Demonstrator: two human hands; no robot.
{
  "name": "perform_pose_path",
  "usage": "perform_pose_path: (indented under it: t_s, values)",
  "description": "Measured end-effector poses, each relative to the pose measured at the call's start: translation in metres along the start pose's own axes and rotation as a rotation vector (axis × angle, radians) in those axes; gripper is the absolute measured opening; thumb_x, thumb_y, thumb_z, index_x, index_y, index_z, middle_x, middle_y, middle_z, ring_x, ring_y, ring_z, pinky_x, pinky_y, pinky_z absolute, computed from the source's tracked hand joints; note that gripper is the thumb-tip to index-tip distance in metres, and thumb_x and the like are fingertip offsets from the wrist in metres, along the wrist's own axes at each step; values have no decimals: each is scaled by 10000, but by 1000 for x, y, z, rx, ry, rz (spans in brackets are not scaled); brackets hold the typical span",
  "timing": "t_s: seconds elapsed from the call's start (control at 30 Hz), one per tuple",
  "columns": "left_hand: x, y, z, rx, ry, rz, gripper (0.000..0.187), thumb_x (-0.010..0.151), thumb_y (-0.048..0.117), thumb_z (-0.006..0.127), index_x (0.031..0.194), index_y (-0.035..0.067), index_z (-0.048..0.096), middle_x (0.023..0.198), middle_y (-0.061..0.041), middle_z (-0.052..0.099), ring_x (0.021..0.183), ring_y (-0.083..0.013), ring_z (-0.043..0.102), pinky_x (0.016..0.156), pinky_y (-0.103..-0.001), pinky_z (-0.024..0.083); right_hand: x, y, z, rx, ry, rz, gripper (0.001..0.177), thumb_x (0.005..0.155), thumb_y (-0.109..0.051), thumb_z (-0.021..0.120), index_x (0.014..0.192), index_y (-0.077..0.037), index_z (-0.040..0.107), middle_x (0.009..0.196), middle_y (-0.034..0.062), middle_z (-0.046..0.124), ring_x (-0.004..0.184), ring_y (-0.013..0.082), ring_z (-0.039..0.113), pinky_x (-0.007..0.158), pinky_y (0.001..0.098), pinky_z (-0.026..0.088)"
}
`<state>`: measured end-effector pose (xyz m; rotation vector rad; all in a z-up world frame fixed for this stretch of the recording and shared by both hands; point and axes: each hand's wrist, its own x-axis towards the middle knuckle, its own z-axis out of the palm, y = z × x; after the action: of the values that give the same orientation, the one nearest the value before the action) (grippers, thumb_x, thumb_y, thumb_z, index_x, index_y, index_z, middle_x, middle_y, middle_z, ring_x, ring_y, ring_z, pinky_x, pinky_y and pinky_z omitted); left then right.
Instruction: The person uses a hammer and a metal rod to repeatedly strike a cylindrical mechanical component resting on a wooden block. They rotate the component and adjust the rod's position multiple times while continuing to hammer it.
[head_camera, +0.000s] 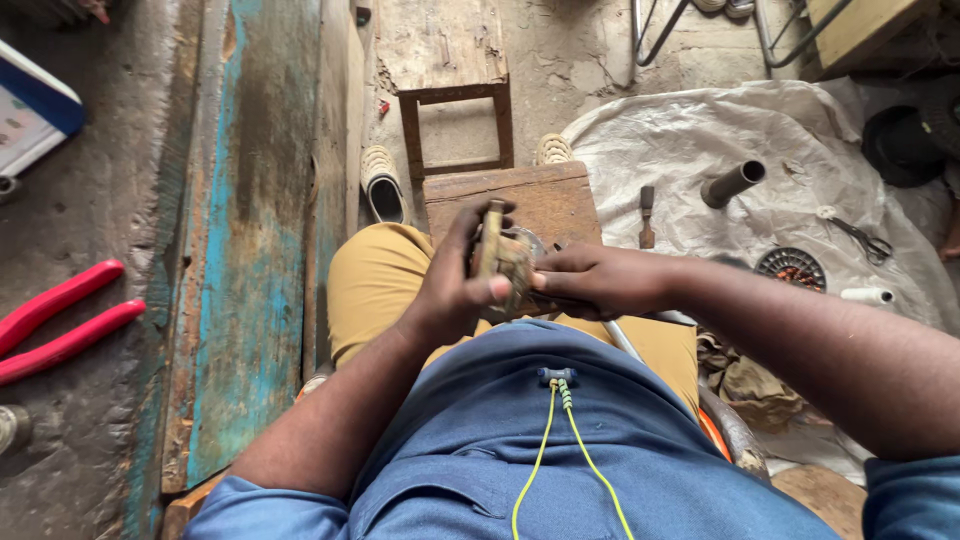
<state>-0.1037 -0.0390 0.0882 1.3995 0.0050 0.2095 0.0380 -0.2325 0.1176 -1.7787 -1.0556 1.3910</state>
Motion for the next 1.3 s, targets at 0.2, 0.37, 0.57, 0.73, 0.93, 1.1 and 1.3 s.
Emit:
perform_pose_path:
  t_s: [0.2, 0.37, 0.57, 0.73, 0.93, 1.1, 1.3]
  values:
    - [-4, 9, -4, 28, -36, 13, 1040, 716, 546, 811, 1520, 45, 384, 1286, -162, 540, 1194, -254, 563, 1045, -380, 500, -4, -23, -6, -384, 109, 49, 318, 1033, -366, 549, 1176, -126, 699, 721, -1, 647, 622, 164, 596, 552, 346, 490]
    - [-1, -10, 5, -265, 106, -184, 935, 719, 474, 759, 1466, 33, 409, 1199, -138, 556, 1113, -237, 583, 958, -375, 517, -15, -32, 11, -1372, 562, -432, 332, 869, -265, 615, 1174, -142, 662, 740, 43, 637, 648, 236, 682, 548, 377, 532]
    - [-7, -10, 0, -169, 118, -184, 947, 701, 470, 780, 1456, 39, 406, 1189, -141, 582, 1097, -237, 597, 948, -393, 531, -5, -23, 23, -1138, 518, -243, 322, 940, -350, 609, 1203, -172, 665, 769, 46, 668, 610, 255, 676, 503, 393, 506]
    - [-17, 18, 0, 291, 4, 80, 981, 718, 501, 823, 1511, 58, 456, 1315, -155, 569, 1234, -262, 596, 1079, -397, 500, -5, 0, 21, -205, 153, 28, 326, 1025, -353, 530, 1156, -109, 701, 758, 24, 661, 619, 146, 602, 570, 329, 505]
    - [-20, 35, 2, 486, -109, 336, 965, 723, 523, 841, 1485, 57, 474, 1353, -159, 551, 1272, -267, 593, 1144, -393, 500, -17, 7, 9, 5, 9, 185, 375, 1032, -401, 552, 1092, -65, 706, 714, 37, 630, 619, 149, 574, 565, 344, 491]
    - [-15, 30, 9, 345, -12, 33, 1011, 667, 556, 802, 1477, 40, 488, 1284, -167, 570, 1194, -284, 609, 1040, -396, 517, -17, -19, 18, -746, 271, -48, 241, 974, -390, 616, 1080, -184, 681, 775, 61, 739, 684, 273, 723, 614, 410, 554]
    - [-8, 0, 0, 208, 125, -32, 929, 733, 516, 750, 1462, 25, 452, 1239, -141, 586, 1163, -266, 596, 1009, -407, 492, -13, -36, 19, -1177, 547, -335, 182, 909, -329, 684, 949, -159, 639, 707, 30, 643, 640, 256, 689, 543, 409, 532]
